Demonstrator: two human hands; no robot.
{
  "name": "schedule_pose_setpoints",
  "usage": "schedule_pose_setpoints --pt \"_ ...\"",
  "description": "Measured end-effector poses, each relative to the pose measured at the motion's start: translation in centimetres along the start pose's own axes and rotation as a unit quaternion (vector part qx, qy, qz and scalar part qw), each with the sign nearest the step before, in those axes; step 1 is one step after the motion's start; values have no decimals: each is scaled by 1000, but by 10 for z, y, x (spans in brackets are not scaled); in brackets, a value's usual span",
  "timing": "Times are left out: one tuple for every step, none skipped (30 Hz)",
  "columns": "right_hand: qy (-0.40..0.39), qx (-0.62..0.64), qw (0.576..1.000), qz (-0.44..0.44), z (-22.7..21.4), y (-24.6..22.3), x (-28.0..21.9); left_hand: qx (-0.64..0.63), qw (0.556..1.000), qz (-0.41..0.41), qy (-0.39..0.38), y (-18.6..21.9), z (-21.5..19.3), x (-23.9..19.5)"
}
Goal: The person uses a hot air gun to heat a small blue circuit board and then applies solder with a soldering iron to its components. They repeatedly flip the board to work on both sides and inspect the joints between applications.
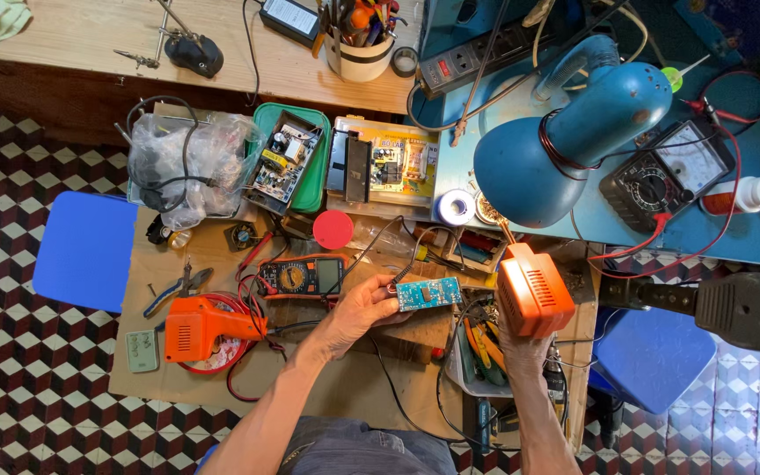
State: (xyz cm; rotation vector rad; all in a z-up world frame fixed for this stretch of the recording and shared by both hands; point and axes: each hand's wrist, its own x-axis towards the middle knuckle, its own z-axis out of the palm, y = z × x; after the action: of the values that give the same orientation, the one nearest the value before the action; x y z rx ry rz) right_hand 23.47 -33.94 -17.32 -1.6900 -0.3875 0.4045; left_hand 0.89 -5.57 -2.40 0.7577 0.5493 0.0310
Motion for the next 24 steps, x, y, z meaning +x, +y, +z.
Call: schedule_pose_setpoints --pt "-2 -17 1000 -7 -5 12 0 5 1000 0 2 0 0 0" --pt "-4 -51 999 -19 -8 20 -1 3 1000 0 1 1 0 0" --pt "-4 -86 996 -31 -11 25 -1 2 1000 1 0 0 0 1" --pt "-4 -119 992 -42 -13 27 -1 1 1000 1 -1 0 0 1" --pt "-1 -149 987 -53 -13 28 -2 1 1000 2 -2 -1 0 1" --pt "0 -177 982 -66 -12 24 -3 1 1000 2 -3 -2 -1 2" --pt "-2 -210 974 -82 -8 16 -4 1 1000 3 -3 -2 -2 1" --pt "-5 -272 955 -120 -2 4 -5 3 1000 4 -2 -3 -3 0" --pt "-3 -348 922 -170 5 -11 -6 5 1000 4 -1 -3 -4 -1" --pt "9 -406 887 -220 12 -30 -1 8 1000 4 0 -3 -4 1" --pt "21 -411 875 -253 20 -52 3 13 1000 11 -2 -3 -3 3" --pt "30 -249 948 -198 29 -75 5 18 1000 18 -4 -2 -2 8" --pt "12 -181 962 -206 32 -101 2 21 1000 19 1 -4 -1 4" --pt "-4 -111 971 -212 34 -126 1 7 1000 26 -12 -7 0 5" --pt "18 -97 995 -22 43 -146 5 -6 999 33 -19 -9 -2 7" --pt "34 -82 981 170 51 -164 3 -18 999 41 -26 -11 -6 5" --pt "34 -93 981 166 54 -183 -7 -9 999 36 -21 -11 -8 6" --pt "33 -103 981 161 55 -201 -16 0 999 30 -15 -11 -10 5" --pt "34 -115 981 152 55 -215 -25 9 999 27 -15 -11 -10 5" --pt "21 -75 981 177 56 -226 -35 11 999 28 -15 -12 -9 3" --pt "9 -35 979 199 55 -234 -47 14 999 31 -17 -10 -8 4" --pt "-2 6 975 220 56 -240 -59 18 999 33 -19 -9 -7 3" --pt "-4 -3 974 225 57 -242 -72 17 999 33 -21 -7 -7 2" --pt "-5 -12 973 229 58 -242 -86 15 999 33 -23 -6 -6 0"
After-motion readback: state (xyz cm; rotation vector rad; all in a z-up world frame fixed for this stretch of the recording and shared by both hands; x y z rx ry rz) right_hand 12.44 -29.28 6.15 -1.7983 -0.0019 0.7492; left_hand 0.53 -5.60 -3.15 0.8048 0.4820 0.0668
